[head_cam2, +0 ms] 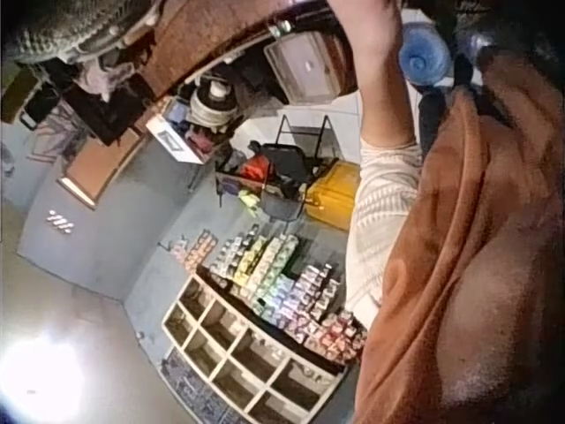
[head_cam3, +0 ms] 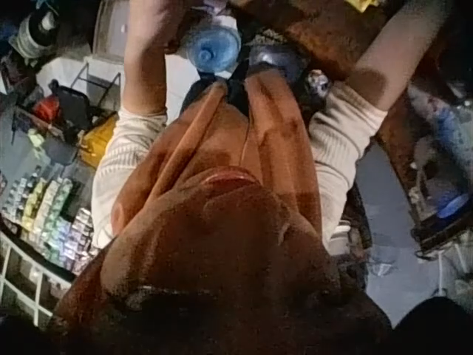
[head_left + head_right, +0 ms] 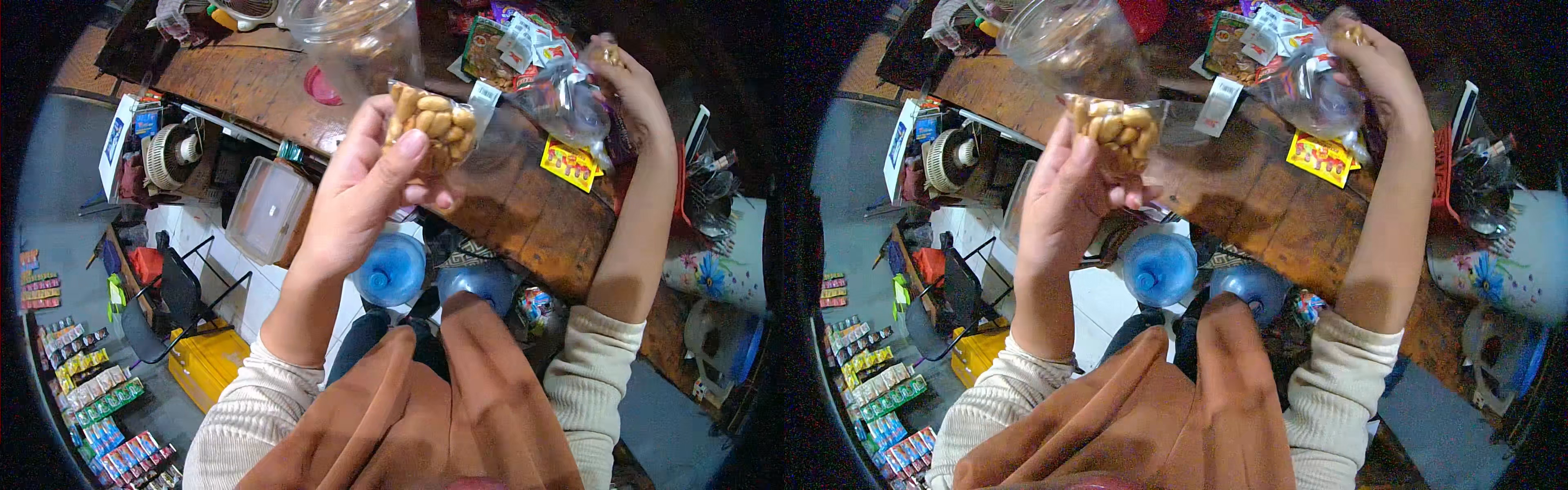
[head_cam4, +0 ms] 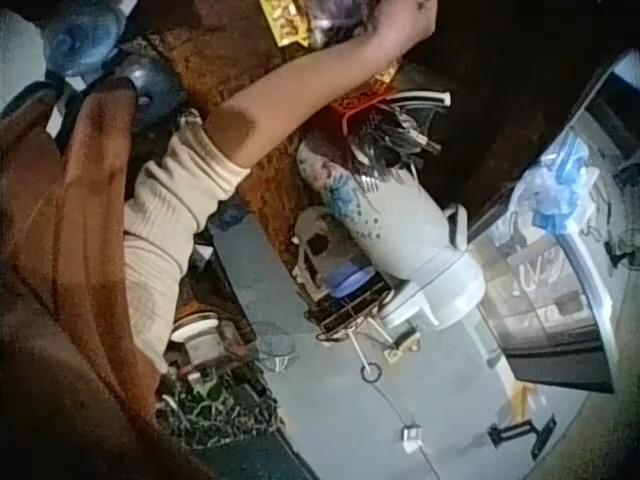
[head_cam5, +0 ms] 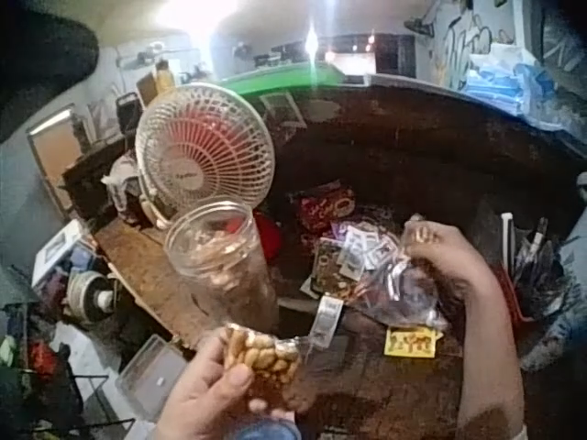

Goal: Organizing various packets of instant drinks and snacks into a storage container.

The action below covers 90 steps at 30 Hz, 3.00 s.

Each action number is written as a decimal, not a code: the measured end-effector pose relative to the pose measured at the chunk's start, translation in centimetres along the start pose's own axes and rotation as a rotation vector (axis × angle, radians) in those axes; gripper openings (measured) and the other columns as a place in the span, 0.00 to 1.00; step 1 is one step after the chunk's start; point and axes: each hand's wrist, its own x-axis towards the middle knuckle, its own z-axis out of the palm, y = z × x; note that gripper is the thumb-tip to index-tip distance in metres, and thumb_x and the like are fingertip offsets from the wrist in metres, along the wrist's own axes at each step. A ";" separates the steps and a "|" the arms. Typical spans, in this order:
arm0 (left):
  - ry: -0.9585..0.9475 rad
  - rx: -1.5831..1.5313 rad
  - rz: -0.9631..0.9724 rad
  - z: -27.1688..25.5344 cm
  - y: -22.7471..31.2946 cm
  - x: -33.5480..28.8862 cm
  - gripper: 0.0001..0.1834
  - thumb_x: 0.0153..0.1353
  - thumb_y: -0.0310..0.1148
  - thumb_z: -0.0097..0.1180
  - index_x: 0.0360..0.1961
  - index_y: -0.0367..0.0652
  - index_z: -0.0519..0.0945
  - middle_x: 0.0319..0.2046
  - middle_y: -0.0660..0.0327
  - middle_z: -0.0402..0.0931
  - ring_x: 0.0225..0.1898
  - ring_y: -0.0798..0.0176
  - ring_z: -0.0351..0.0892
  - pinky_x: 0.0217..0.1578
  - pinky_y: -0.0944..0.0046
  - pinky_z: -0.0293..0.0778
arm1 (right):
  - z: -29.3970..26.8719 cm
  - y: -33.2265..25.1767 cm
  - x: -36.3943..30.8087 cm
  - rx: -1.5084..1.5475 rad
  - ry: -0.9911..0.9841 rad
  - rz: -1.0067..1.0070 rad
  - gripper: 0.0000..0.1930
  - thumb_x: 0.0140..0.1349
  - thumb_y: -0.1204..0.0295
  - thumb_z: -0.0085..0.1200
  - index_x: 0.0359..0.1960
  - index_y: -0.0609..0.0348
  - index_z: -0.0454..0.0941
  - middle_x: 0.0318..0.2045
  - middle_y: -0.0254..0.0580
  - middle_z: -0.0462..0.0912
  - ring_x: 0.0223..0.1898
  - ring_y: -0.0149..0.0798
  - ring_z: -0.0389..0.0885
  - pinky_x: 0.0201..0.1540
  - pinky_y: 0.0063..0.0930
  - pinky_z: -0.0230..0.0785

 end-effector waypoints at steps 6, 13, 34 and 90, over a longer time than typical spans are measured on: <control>0.259 0.118 0.575 -0.9 3.9 -0.9 0.14 0.63 0.34 0.46 0.47 0.41 0.65 0.39 0.62 0.73 0.36 0.72 0.74 0.36 0.71 0.72 | 3.0 -4.2 -1.7 -0.454 0.300 -0.354 0.25 0.54 0.71 0.56 0.51 0.66 0.59 0.33 0.46 0.76 0.28 0.29 0.77 0.30 0.22 0.73; 0.558 1.180 0.977 -2.8 7.9 5.4 0.14 0.56 0.35 0.55 0.40 0.38 0.70 0.30 0.62 0.73 0.32 0.68 0.70 0.33 0.68 0.65 | 14.8 -12.8 -6.5 -0.127 0.175 -0.710 0.13 0.42 0.78 0.64 0.30 0.63 0.73 0.23 0.42 0.79 0.28 0.40 0.80 0.30 0.24 0.71; 0.246 1.543 0.291 -4.4 11.9 9.7 0.17 0.48 0.32 0.56 0.39 0.34 0.73 0.35 0.52 0.74 0.38 0.62 0.71 0.41 0.65 0.67 | 16.0 -16.1 -4.5 -1.015 -0.012 -0.681 0.17 0.48 0.64 0.60 0.38 0.59 0.78 0.40 0.45 0.80 0.47 0.44 0.75 0.54 0.49 0.57; -0.014 -0.116 0.129 4.6 -1.8 4.1 0.25 0.56 0.27 0.50 0.54 0.41 0.58 0.45 0.55 0.66 0.43 0.61 0.71 0.44 0.58 0.71 | -1.4 4.8 7.0 -1.085 0.389 -0.045 0.18 0.54 0.53 0.51 0.40 0.51 0.78 0.38 0.51 0.79 0.41 0.55 0.76 0.44 0.42 0.68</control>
